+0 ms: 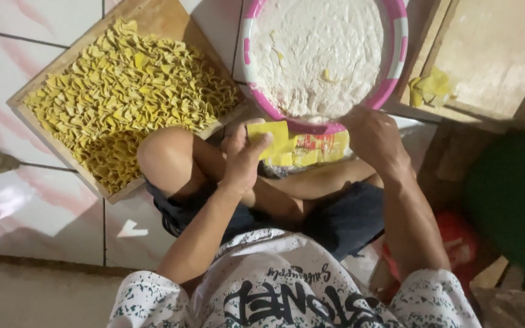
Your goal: The person scoops a white paste from a pink basin using a fork and fills small yellow packets held in the left hand. The filled packets are placed into a plastic bag on the lap. The person sits cross-legged on a tiled floor next to a wooden tray of yellow items.
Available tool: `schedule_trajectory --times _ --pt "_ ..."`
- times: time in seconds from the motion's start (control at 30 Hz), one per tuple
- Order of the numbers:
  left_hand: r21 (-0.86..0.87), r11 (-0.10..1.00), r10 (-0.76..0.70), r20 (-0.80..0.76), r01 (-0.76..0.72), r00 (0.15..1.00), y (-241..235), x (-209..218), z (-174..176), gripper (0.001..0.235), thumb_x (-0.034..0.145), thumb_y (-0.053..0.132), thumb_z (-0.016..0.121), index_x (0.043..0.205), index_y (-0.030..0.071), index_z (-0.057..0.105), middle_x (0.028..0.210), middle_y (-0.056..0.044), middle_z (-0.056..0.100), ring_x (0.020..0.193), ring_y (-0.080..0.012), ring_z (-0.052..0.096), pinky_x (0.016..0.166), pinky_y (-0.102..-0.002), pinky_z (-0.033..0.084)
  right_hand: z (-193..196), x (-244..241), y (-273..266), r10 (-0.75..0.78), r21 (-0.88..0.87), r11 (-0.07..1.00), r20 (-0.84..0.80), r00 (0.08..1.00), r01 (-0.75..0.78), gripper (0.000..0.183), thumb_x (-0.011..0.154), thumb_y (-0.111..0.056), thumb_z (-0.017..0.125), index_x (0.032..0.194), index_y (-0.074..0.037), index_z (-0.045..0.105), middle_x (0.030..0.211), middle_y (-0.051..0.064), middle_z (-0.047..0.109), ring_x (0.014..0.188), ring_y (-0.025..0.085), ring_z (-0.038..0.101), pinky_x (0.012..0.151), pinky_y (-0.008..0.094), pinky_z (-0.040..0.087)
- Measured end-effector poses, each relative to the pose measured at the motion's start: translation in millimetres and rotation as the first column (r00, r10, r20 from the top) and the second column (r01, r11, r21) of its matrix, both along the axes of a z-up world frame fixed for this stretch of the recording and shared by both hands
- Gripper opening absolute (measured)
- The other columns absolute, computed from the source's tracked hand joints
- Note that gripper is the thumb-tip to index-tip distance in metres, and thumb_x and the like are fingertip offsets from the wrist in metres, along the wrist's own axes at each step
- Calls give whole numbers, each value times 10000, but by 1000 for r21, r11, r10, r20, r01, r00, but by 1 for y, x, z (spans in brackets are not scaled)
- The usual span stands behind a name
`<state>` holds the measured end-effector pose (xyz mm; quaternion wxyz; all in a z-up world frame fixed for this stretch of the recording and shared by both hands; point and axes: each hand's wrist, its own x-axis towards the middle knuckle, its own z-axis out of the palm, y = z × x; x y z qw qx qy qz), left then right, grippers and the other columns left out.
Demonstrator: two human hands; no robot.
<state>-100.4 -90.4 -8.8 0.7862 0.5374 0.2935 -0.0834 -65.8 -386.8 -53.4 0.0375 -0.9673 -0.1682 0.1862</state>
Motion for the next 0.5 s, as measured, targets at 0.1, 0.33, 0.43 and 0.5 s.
schedule_trajectory --times 0.1,0.33,0.43,0.5 --pt "40 997 -58 -70 61 996 11 -20 -81 318 769 237 868 905 -1 706 689 -62 644 609 -107 615 526 -297 539 39 9 12 -45 -199 979 -32 998 38 287 981 -196 538 1057 -351 766 909 -31 720 860 222 756 725 388 619" --pt "78 994 92 -128 -82 988 -4 20 6 236 804 207 814 874 13 697 719 -33 636 643 -99 600 588 -295 527 25 29 2 -28 -250 968 -225 974 -30 201 919 -392 572 948 -380 771 892 -12 787 842 237 788 713 409 636" --pt "20 983 183 -164 -183 969 -3 31 15 203 798 181 804 894 36 700 707 -52 631 622 -109 627 591 -287 539 65 48 18 -167 74 976 -351 921 205 256 889 -224 634 1069 -242 815 960 127 805 933 392 762 761 515 596" --pt "-109 947 276 -212 -303 938 -10 36 11 238 824 189 787 960 5 721 834 -154 718 752 -221 729 737 -400 615 83 49 10 -189 419 795 -517 835 439 229 981 -105 655 1153 -66 801 752 193 731 570 260 652 520 359 496"
